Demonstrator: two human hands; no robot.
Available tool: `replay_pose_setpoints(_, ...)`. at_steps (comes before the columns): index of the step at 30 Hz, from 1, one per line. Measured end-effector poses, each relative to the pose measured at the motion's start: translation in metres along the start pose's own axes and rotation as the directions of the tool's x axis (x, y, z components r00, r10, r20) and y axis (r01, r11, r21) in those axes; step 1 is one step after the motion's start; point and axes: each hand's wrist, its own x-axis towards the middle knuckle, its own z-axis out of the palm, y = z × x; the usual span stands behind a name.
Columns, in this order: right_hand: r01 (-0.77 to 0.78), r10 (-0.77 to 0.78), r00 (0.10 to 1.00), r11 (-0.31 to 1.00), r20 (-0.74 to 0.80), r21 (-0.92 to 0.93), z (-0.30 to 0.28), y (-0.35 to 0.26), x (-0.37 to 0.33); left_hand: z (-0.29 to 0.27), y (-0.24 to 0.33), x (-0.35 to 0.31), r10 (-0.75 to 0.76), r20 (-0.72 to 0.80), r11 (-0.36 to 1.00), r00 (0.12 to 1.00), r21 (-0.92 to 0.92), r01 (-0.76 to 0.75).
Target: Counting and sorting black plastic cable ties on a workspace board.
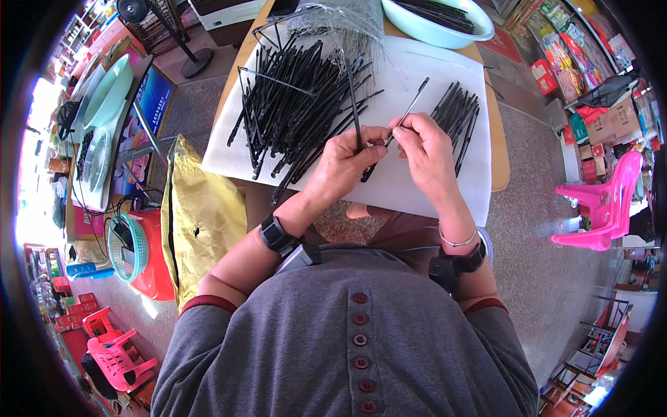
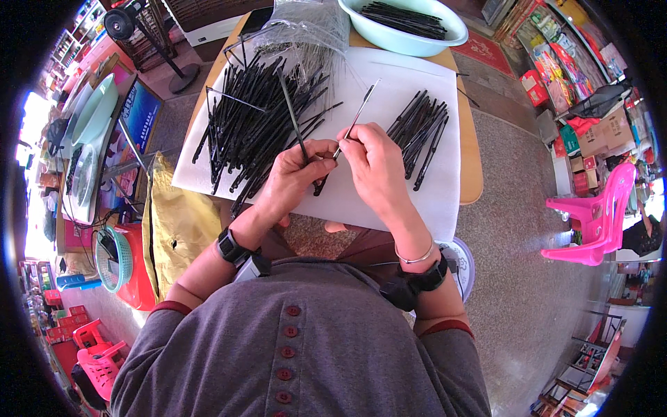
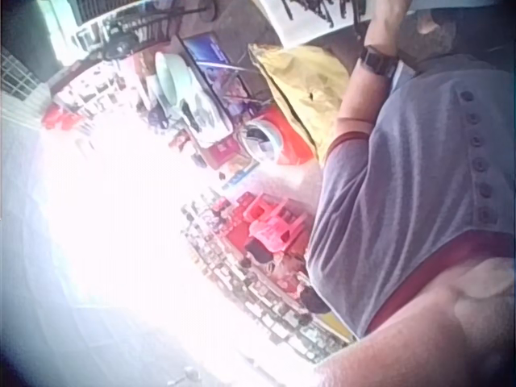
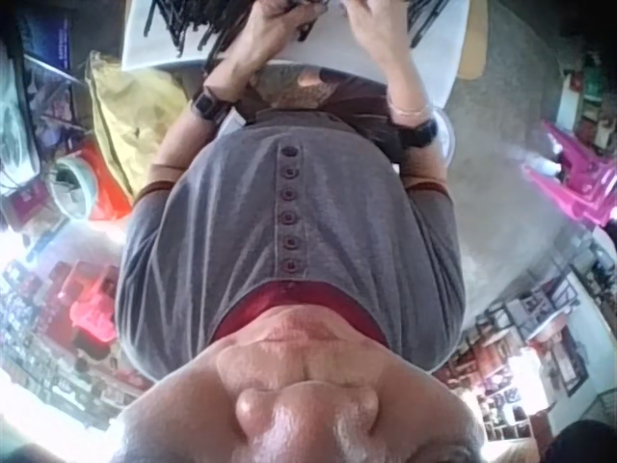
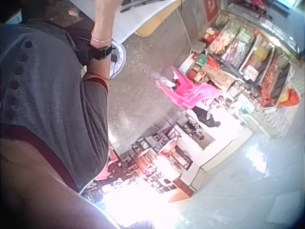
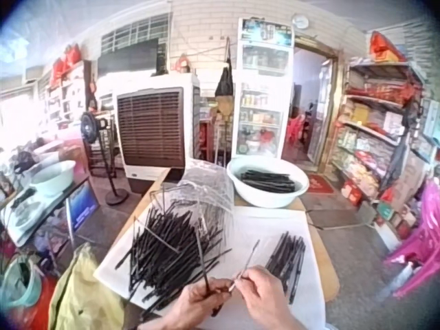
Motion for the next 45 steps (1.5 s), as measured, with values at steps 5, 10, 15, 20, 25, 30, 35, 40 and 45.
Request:
replay_pose_setpoints(5, -0.111, 0.112, 0.994, 0.992, 0.01, -0.067, 0.007, 0.0, 0.005, 0.001, -0.007, 0.0, 0.107, -0.064, 0.979, 0.992, 0.182, -0.094)
replay_pose_setpoints(10, -0.231, 0.229, 0.973, 0.97, 0.038, 0.07, 0.006, -0.009, 0.008, 0.003, 0.005, 0.002, 0.01, -0.034, 0.944, 0.999, 0.331, 0.002)
replay_pose_setpoints(15, -0.115, 0.114, 0.993, 0.993, 0.018, 0.002, 0.003, -0.016, 0.003, -0.002, 0.001, 0.001, 0.16, 0.182, 0.799, 0.97, 0.553, -0.236)
replay_pose_setpoints(20, -0.3, 0.296, 0.936, 0.954, -0.19, 0.01, -0.053, 0.0, 0.026, -0.003, 0.014, -0.006, 0.089, 0.19, 0.91, 0.978, 0.383, -0.157)
replay_pose_setpoints(25, -0.335, 0.242, 0.933, 0.853, -0.265, -0.399, -0.068, 0.04, 0.042, -0.007, 0.014, -0.008, 0.081, 0.171, 0.946, 0.982, 0.298, -0.13)
replay_pose_setpoints(30, 0.024, -0.07, 0.995, 0.87, -0.076, -0.493, -0.018, -0.015, 0.048, -0.016, 0.017, -0.02, 0.025, 0.145, 0.979, 0.989, 0.198, -0.054)
replay_pose_setpoints(35, 0.266, -0.193, 0.955, 0.893, 0.225, -0.363, 0.065, -0.034, 0.077, -0.022, 0.015, -0.022, 0.038, 0.112, 0.977, 0.993, 0.203, -0.061)
replay_pose_setpoints(40, 0.321, -0.195, 0.932, 0.835, 0.306, -0.446, 0.087, -0.031, 0.091, -0.033, 0.016, -0.027, 0.007, 0.08, 0.991, 0.997, 0.134, -0.017)
replay_pose_setpoints(45, 0.274, -0.257, 0.962, 0.911, 0.096, -0.309, 0.04, -0.055, 0.05, -0.037, 0.018, -0.024, 0.073, -0.031, 0.983, 0.997, -0.165, -0.077)
